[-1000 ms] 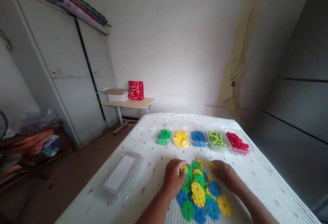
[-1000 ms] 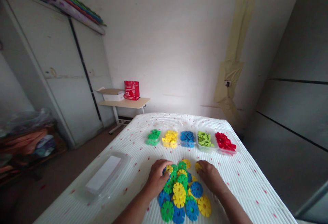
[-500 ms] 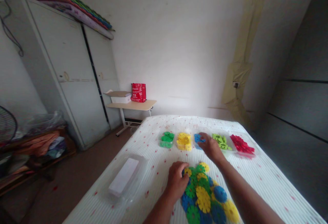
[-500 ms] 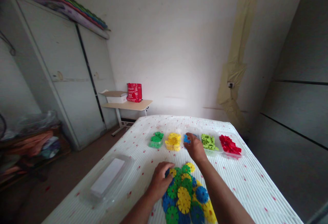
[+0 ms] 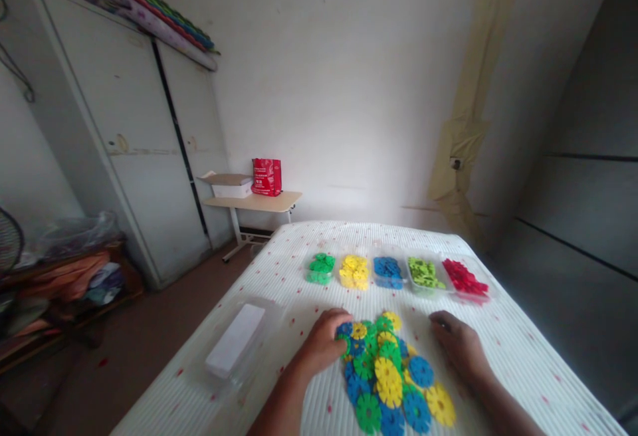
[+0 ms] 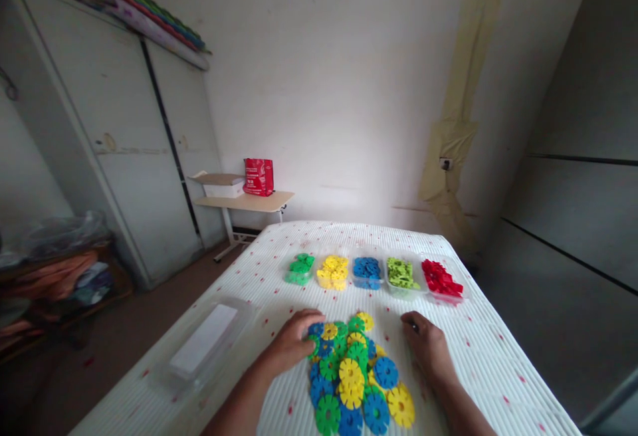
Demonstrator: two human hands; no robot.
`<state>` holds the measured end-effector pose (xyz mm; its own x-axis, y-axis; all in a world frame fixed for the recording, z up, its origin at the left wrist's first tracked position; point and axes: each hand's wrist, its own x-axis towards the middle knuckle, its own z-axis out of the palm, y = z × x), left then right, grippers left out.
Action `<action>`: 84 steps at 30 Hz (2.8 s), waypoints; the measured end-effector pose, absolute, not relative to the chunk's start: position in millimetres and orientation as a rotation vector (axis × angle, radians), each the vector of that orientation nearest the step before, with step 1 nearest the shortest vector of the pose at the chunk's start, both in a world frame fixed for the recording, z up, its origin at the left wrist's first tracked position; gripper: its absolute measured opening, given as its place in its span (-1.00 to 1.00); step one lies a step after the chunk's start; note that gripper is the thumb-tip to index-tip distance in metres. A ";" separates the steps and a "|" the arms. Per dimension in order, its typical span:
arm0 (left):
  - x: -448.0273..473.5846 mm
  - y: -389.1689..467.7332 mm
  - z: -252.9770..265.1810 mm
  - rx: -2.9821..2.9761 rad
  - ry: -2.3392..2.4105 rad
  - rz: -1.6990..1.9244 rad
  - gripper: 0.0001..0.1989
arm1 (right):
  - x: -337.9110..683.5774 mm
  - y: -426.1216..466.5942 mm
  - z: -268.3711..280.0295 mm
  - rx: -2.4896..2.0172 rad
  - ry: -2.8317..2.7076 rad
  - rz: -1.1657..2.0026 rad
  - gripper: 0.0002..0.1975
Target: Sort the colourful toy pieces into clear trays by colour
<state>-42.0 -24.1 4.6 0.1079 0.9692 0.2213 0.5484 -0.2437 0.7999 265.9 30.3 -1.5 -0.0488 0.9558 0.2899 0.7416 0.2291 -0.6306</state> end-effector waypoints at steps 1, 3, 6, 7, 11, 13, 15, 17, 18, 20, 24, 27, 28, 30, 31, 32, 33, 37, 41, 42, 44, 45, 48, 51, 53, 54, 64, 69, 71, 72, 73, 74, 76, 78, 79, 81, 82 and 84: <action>-42.2 -23.8 3.8 1.866 1.476 1.023 -0.42 | 263.7 30.3 -1.8 -1.557 -1.865 0.395 -0.73; -42.7 -22.2 0.5 1.865 1.479 1.027 -0.44 | 258.6 30.6 -3.2 -1.548 -1.924 0.338 -0.74; -43.6 -18.0 -5.5 1.813 1.494 1.040 -0.46 | 255.1 31.1 -6.3 -1.545 -1.983 0.280 -0.73; -43.9 -16.6 -6.8 1.787 1.502 1.047 -0.46 | 255.2 31.3 -7.2 -1.548 -1.991 0.276 -0.73; -43.9 -13.7 -7.9 1.682 1.507 1.091 -0.51 | 257.7 31.8 -9.2 -1.545 -1.997 0.269 -0.74; -43.6 -13.4 -7.6 1.648 1.494 1.114 -0.56 | 258.1 31.7 -9.4 -1.546 -1.991 0.268 -0.74; -43.3 -13.0 -7.4 1.616 1.480 1.129 -0.62 | 257.9 31.6 -9.3 -1.548 -1.989 0.271 -0.74; -43.3 -12.5 -7.1 1.577 1.461 1.141 -0.68 | 257.6 31.6 -9.2 -1.540 -1.991 0.270 -0.74; -43.5 -12.2 -6.7 1.557 1.451 1.145 -0.70 | 257.6 31.7 -9.2 -1.536 -1.992 0.268 -0.74; -44.2 -12.0 -5.0 1.515 1.426 1.153 -0.72 | 257.9 31.9 -9.0 -1.531 -1.995 0.267 -0.74; -46.5 -12.6 0.9 1.425 1.377 1.169 -0.72 | 258.6 32.0 -8.1 -1.542 -2.003 0.285 -0.75; -47.0 -13.4 4.9 1.377 1.353 1.201 -0.72 | 258.6 32.0 -7.8 -1.543 -2.003 0.294 -0.74; -46.7 -13.7 5.7 1.367 1.346 1.211 -0.73 | 258.6 32.1 -8.1 -1.538 -2.004 0.291 -0.74; -45.9 -14.1 6.9 1.351 1.336 1.226 -0.76 | 258.6 32.3 -8.7 -1.530 -2.006 0.279 -0.74; -45.6 -14.4 7.3 1.344 1.334 1.234 -0.78 | 258.7 32.4 -9.1 -1.531 -2.006 0.272 -0.74; -45.6 -14.7 7.8 1.338 1.333 1.243 -0.79 | 258.7 32.4 -9.3 -1.533 -2.005 0.265 -0.74; -46.0 -15.2 8.5 1.332 1.333 1.254 -0.80 | 258.8 32.5 -9.4 -1.532 -2.004 0.261 -0.74; -50.6 -18.7 12.4 1.295 1.266 1.285 -0.76 | 258.5 32.7 -8.6 -1.524 -2.000 0.259 -0.75; -51.9 -22.1 12.9 1.320 1.100 1.140 -0.72 | 258.2 33.2 -8.3 -1.554 -1.985 0.273 -0.73; -50.8 -22.4 11.8 1.355 1.093 1.081 -0.72 | 258.3 33.5 -8.6 -1.551 -1.986 0.275 -0.73; -47.9 -22.1 8.3 1.422 1.114 1.003 -0.69 | 258.7 34.0 -9.6 -1.542 -1.988 0.275 -0.73; -46.4 -21.5 6.3 1.462 1.136 0.992 -0.67 | 258.9 34.1 -10.1 -1.540 -1.985 0.275 -0.73; -43.9 -19.3 1.3 1.613 1.203 0.995 -0.59 | 259.3 34.2 -10.9 -1.538 -1.980 0.280 -0.73; -43.9 -18.2 -0.5 1.695 1.243 0.977 -0.56 | 259.5 33.5 -10.6 -1.537 -1.989 0.285 -0.74; -44.3 -18.8 0.0 1.713 1.266 0.958 -0.56 | 259.6 32.9 -10.0 -1.537 -1.990 0.288 -0.75; -44.5 -19.5 0.7 1.728 1.276 0.947 -0.56 | 259.6 32.7 -9.7 -1.535 -1.991 0.292 -0.75; -47.3 -29.3 11.2 1.851 1.292 0.839 -0.53 | 258.0 31.8 -8.1 -1.547 -1.959 0.291 -0.77; -47.3 -28.7 9.9 1.859 1.285 0.846 -0.51 | 258.3 30.2 -7.0 -1.555 -1.959 0.306 -0.75; -47.0 -28.2 9.2 1.875 1.287 0.853 -0.50 | 257.9 29.9 -6.4 -1.555 -1.957 0.300 -0.74; -46.8 -28.1 9.0 1.885 1.290 0.857 -0.50 | 257.7 30.0 -6.1 -1.554 -1.958 0.294 -0.74; -46.5 -28.0 8.9 1.896 1.292 0.862 -0.50 | 257.6 30.1 -5.9 -1.552 -1.959 0.289 -0.74; -46.3 -28.1 8.7 1.908 1.292 0.869 -0.49 | 257.4 30.2 -5.8 -1.554 -1.961 0.285 -0.74; -46.1 -28.1 8.3 1.924 1.286 0.893 -0.49 | 257.4 30.5 -5.8 -1.559 -1.972 0.285 -0.74; -46.2 -28.1 7.7 1.927 1.279 0.920 -0.51 | 257.6 30.6 -6.0 -1.564 -1.975 0.288 -0.75; -46.3 -28.0 7.5 1.919 1.276 0.930 -0.51 | 257.7 30.6 -6.0 -1.562 -1.977 0.290 -0.75; -46.4 -27.7 7.5 1.882 1.268 0.934 -0.53 | 257.7 30.4 -5.9 -1.555 -1.977 0.293 -0.75; -46.4 -27.5 7.6 1.852 1.265 0.934 -0.54 | 257.6 30.2 -5.7 -1.553 -1.977 0.297 -0.75; -46.1 -26.8 7.8 1.776 1.265 0.934 -0.56 | 257.1 29.9 -5.0 -1.550 -1.976 0.305 -0.76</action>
<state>-46.1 -26.8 7.8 0.2450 0.9600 0.1356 0.4117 -0.2296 0.8819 257.1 29.9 -5.0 -0.1358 0.9396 0.3142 0.8011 0.2907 -0.5232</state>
